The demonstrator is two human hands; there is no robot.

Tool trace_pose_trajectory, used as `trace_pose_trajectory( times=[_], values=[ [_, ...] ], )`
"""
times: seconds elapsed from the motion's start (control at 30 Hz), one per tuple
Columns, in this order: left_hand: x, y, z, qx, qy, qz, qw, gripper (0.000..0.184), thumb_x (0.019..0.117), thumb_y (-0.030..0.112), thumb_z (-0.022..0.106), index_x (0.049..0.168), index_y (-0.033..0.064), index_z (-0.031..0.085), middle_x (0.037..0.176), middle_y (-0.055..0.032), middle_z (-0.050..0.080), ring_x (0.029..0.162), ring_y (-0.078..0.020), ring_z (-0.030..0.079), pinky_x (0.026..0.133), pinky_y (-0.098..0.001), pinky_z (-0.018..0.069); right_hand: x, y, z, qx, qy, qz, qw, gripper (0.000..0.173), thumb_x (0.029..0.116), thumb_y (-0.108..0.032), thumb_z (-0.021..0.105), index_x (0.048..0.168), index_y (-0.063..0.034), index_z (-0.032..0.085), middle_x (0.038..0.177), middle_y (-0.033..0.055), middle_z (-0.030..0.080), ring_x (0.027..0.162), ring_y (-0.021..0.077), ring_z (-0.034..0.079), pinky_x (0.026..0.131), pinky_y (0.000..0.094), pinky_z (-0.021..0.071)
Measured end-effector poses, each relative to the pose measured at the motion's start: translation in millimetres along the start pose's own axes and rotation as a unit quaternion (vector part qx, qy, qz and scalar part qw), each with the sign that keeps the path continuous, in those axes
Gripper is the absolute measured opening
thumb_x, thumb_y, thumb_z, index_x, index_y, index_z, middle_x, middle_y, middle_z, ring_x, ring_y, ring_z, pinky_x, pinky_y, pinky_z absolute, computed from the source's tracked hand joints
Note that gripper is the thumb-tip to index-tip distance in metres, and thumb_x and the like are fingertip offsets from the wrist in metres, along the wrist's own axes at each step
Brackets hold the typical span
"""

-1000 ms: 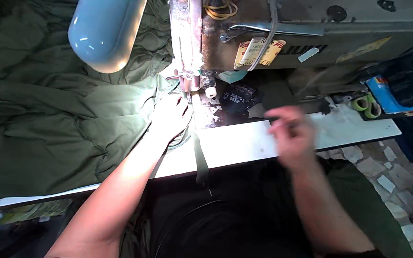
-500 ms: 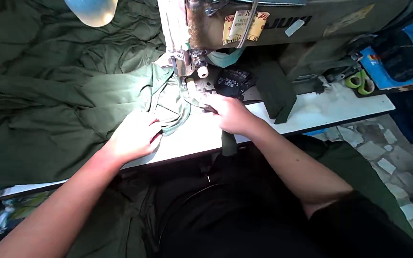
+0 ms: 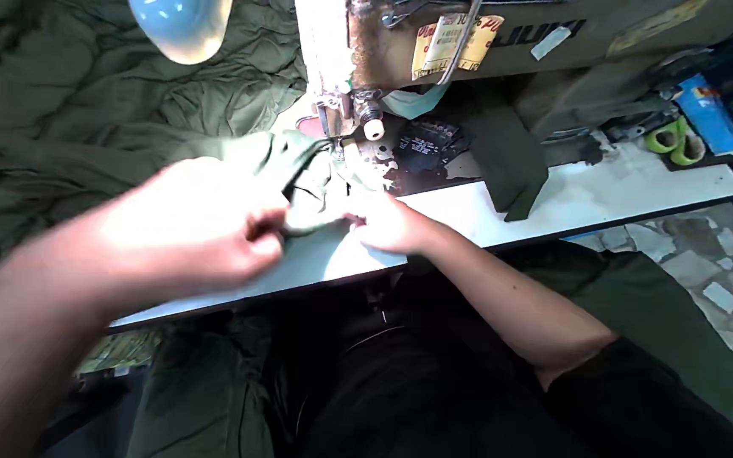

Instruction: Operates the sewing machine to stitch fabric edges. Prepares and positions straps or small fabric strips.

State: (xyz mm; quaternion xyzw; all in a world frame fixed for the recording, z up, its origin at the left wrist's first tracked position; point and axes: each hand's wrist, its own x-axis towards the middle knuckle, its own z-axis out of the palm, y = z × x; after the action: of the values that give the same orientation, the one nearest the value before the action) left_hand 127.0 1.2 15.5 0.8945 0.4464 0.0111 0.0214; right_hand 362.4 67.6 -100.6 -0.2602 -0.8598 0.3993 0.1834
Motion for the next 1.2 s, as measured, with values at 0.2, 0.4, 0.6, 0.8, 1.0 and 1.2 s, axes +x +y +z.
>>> trace_pose_trajectory(
  times=[0.2,0.4,0.6,0.8,1.0,1.2],
  values=[
    [27.3,31.7,57.9,-0.225,-0.163,0.01,0.961,0.027,0.0841,0.021,0.062,0.057,0.0161,0.062,0.079,0.0049,0.064,0.079,-0.0066,0.062,0.067,-0.0294,0.0493,-52.9,-16.7,21.6,-0.101,-0.175,0.101,0.974,0.046,0.0989,-0.005,0.055,0.144,-0.0117,0.059,0.156,0.0079,0.051,0.111,0.0316,0.069,0.089,0.0545,0.0548],
    [40.7,-23.4,117.9,-0.046,-0.063,-0.115,0.99,0.044,0.1067,0.034,0.046,0.12,-0.0021,0.067,0.132,-0.0226,0.062,0.121,-0.0423,0.062,0.096,-0.063,0.0495,-64.3,-21.4,38.5,-0.17,-0.168,0.104,0.965,0.053,0.0997,-0.004,0.052,0.153,-0.0105,0.049,0.164,0.0079,0.04,0.105,0.0352,0.07,0.077,0.0524,0.0562],
    [64.4,-28.2,113.6,-0.066,0.019,-0.125,0.99,0.04,0.107,0.021,0.04,0.133,0.0017,0.063,0.119,-0.0241,0.069,0.115,-0.0447,0.065,0.095,-0.0646,0.048,-64.0,-19.9,40.8,-0.193,-0.144,0.081,0.967,0.049,0.1007,-0.006,0.05,0.149,-0.0096,0.053,0.161,0.0092,0.044,0.098,0.0343,0.071,0.072,0.0498,0.0562],
    [89.4,-34.2,116.7,0.028,-0.056,-0.245,0.968,0.047,0.1048,0.04,0.053,0.133,0.0036,0.064,0.133,-0.028,0.059,0.131,-0.0526,0.049,0.096,-0.0706,0.0409,-64.4,-19.4,40.6,-0.201,-0.147,0.077,0.965,0.049,0.1008,-0.004,0.048,0.15,-0.0094,0.052,0.161,0.0089,0.045,0.096,0.0342,0.072,0.07,0.0486,0.0565],
    [47.5,12.1,155.1,-0.089,0.143,-0.092,0.981,0.057,0.0979,0.044,0.045,0.133,0.0033,0.067,0.146,-0.02,0.057,0.135,-0.0396,0.053,0.108,-0.0635,0.0393,-78.7,-15.2,32.8,-0.147,-0.053,0.042,0.987,0.04,0.0906,0.0,0.062,0.13,-0.0024,0.067,0.132,0.0164,0.068,0.089,0.0353,0.074,0.069,0.0518,0.0581],
    [27.2,39.9,183.6,-0.066,0.146,-0.147,0.976,0.067,0.0986,0.054,0.037,0.147,0.0136,0.057,0.16,-0.0187,0.042,0.149,-0.0437,0.036,0.116,-0.0709,0.0219,-96.5,17.3,12.1,-0.205,0.179,0.192,0.943,0.026,0.0906,-0.011,0.068,0.113,0.0024,0.071,0.134,0.0226,0.063,0.078,0.0309,0.072,0.066,0.048,0.0591]
  ],
)
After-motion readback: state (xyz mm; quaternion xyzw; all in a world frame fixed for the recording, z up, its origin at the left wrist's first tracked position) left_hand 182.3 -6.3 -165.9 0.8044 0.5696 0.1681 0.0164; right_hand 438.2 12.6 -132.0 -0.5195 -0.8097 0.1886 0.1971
